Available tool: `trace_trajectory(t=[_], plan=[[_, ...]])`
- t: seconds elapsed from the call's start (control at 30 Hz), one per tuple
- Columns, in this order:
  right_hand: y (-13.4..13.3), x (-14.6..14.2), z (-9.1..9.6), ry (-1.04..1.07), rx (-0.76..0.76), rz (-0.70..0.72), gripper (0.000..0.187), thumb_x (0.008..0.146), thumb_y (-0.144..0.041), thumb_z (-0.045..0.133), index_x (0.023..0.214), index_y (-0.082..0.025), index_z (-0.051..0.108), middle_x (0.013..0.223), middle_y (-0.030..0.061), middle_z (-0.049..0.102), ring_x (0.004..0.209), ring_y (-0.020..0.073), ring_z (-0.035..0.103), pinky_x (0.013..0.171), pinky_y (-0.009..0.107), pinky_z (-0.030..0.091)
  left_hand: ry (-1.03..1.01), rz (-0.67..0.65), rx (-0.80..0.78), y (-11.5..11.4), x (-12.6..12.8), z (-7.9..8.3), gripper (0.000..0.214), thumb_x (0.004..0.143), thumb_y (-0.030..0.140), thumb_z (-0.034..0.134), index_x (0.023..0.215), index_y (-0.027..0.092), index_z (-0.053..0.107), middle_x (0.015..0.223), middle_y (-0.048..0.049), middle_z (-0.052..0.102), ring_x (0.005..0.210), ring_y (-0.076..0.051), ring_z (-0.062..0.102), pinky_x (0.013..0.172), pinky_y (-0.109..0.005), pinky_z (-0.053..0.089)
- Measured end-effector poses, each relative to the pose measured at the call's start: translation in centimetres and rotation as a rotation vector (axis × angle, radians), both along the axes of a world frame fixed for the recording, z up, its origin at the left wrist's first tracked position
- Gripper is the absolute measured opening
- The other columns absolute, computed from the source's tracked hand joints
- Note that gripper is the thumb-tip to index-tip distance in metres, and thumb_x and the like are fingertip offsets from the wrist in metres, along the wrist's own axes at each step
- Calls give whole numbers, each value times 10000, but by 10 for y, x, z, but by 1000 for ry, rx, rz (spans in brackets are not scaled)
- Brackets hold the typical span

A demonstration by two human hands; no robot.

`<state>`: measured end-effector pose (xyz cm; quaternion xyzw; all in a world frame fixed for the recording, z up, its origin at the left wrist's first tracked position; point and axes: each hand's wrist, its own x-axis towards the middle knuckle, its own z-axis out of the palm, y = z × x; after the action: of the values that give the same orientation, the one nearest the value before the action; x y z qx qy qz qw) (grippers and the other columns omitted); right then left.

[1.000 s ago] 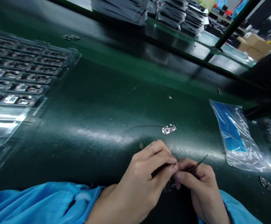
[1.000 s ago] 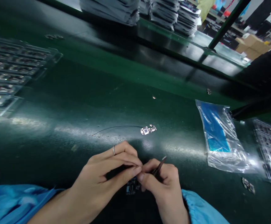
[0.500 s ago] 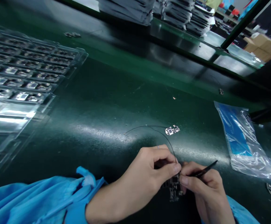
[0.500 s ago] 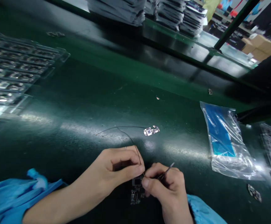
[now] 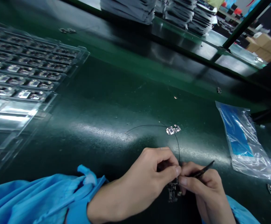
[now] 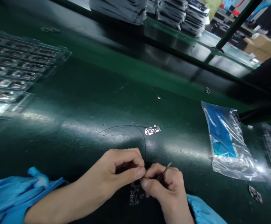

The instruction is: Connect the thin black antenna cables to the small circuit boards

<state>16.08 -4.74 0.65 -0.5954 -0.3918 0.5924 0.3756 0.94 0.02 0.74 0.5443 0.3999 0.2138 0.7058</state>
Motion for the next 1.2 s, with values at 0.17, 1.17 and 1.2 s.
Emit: trace_trajectory(t=[0.17,1.17,1.2], plan=[[1,0,-1,29,6,12,171,665,-165,607,497,-186,633,467,-36,492,481,114,425,510,259,292,33,-19,-10,-1,1,1,186,797,173,483,616,150,520,566,48,471,535,-84,411,481,-191,311],[2,0,4,53,-40,-40,122,644,-177,641,523,-179,659,475,-30,493,465,105,442,483,236,313,-48,55,173,-5,1,-3,197,856,129,438,671,161,498,650,47,478,599,-81,425,546,-192,341],[2,0,4,53,-37,-44,123,644,-177,639,523,-178,657,473,-30,490,466,105,440,484,236,311,-49,58,174,-6,1,-3,196,859,132,435,675,162,494,655,47,478,603,-82,425,550,-193,344]])
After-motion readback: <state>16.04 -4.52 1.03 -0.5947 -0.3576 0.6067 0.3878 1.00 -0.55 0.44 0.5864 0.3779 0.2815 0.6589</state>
